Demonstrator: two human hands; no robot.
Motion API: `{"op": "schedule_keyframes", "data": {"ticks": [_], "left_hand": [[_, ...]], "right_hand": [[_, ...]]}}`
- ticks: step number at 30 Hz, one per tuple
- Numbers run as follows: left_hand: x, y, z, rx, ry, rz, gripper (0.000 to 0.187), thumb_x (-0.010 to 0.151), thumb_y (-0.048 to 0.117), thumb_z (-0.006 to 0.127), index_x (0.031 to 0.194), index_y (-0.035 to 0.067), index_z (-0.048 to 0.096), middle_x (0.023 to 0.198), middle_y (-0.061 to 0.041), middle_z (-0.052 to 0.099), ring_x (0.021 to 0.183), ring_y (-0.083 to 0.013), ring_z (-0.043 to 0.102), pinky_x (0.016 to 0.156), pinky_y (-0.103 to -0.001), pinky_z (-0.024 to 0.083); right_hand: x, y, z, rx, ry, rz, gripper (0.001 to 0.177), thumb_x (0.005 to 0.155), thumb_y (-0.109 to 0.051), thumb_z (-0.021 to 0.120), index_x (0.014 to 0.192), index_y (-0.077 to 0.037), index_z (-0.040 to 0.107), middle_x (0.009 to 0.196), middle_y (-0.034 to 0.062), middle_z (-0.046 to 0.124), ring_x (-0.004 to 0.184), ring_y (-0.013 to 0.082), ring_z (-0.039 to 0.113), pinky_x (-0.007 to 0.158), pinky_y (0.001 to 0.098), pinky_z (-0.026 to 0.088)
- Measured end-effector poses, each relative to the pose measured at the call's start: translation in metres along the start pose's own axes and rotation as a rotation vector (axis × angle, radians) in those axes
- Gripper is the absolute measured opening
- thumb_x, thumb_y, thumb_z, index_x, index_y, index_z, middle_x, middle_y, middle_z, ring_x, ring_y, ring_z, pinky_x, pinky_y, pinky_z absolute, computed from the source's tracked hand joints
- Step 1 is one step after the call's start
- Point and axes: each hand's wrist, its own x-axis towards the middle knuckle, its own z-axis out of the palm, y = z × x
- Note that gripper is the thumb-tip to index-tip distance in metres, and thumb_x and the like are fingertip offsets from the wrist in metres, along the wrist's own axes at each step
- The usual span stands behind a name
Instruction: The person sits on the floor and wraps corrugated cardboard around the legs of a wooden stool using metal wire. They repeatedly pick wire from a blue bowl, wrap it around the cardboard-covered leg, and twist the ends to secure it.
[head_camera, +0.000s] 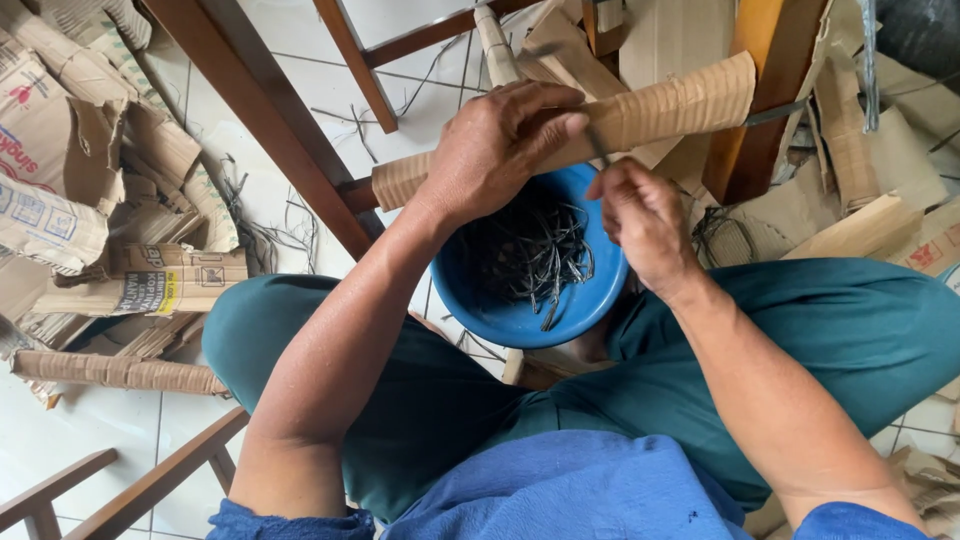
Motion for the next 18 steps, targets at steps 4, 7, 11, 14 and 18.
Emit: {"op": "schedule_keyframes", "data": {"ticks": [4, 7, 11, 14, 18], "left_hand": [[0.001, -0.006, 0.003, 0.124, -0.038, 0.085, 0.032, 0.099, 0.03, 0.061, 0.127, 0.018, 0.068, 0.125, -0.001, 0.072, 0.106, -0.0239, 0.07, 0.074, -0.04, 0.055], [0.002, -0.009, 0.001, 0.088, -0.06, 0.108, 0.036, 0.095, 0.032, 0.063, 0.128, 0.016, 0.067, 0.123, -0.003, 0.072, 0.106, -0.0225, 0.069, 0.076, -0.037, 0.053], [0.004, -0.013, -0.001, 0.029, -0.084, 0.151, 0.047, 0.097, 0.045, 0.057, 0.128, 0.012, 0.067, 0.125, -0.007, 0.07, 0.107, -0.0241, 0.069, 0.08, -0.036, 0.053], [0.003, -0.01, 0.0, 0.081, -0.066, 0.125, 0.044, 0.095, 0.044, 0.056, 0.126, 0.016, 0.068, 0.123, -0.002, 0.071, 0.107, -0.0232, 0.068, 0.078, -0.039, 0.051], [0.001, -0.008, -0.001, 0.094, -0.069, 0.092, 0.043, 0.094, 0.044, 0.057, 0.127, 0.018, 0.068, 0.126, -0.001, 0.07, 0.112, -0.0231, 0.067, 0.081, -0.041, 0.051]], "right_hand": [[0.006, 0.019, -0.002, -0.571, -0.242, 0.154, 0.03, 0.106, -0.029, 0.043, 0.112, -0.016, 0.07, 0.094, 0.0009, 0.06, 0.081, 0.0152, 0.053, 0.063, 0.0315, 0.041], [0.007, 0.034, 0.006, -0.886, -0.437, 0.37, 0.046, 0.101, -0.039, 0.04, 0.125, -0.019, 0.073, 0.12, 0.0058, 0.075, 0.107, 0.028, 0.068, 0.082, 0.0447, 0.048], [0.011, 0.112, -0.021, -0.977, -0.627, 0.137, 0.034, 0.107, -0.032, 0.038, 0.081, -0.011, 0.046, 0.076, 0.0048, 0.046, 0.074, 0.0216, 0.05, 0.072, 0.0449, 0.038], [0.034, 0.151, -0.041, -1.144, -0.248, 0.081, 0.032, 0.102, -0.014, 0.052, 0.128, -0.006, 0.069, 0.111, 0.0189, 0.076, 0.102, 0.0418, 0.07, 0.083, 0.0552, 0.054], [0.048, 0.177, -0.042, -1.303, -0.175, 0.261, 0.04, 0.102, -0.018, 0.053, 0.141, -0.01, 0.057, 0.1, 0.0306, 0.07, 0.091, 0.0535, 0.066, 0.071, 0.0622, 0.052]]}}
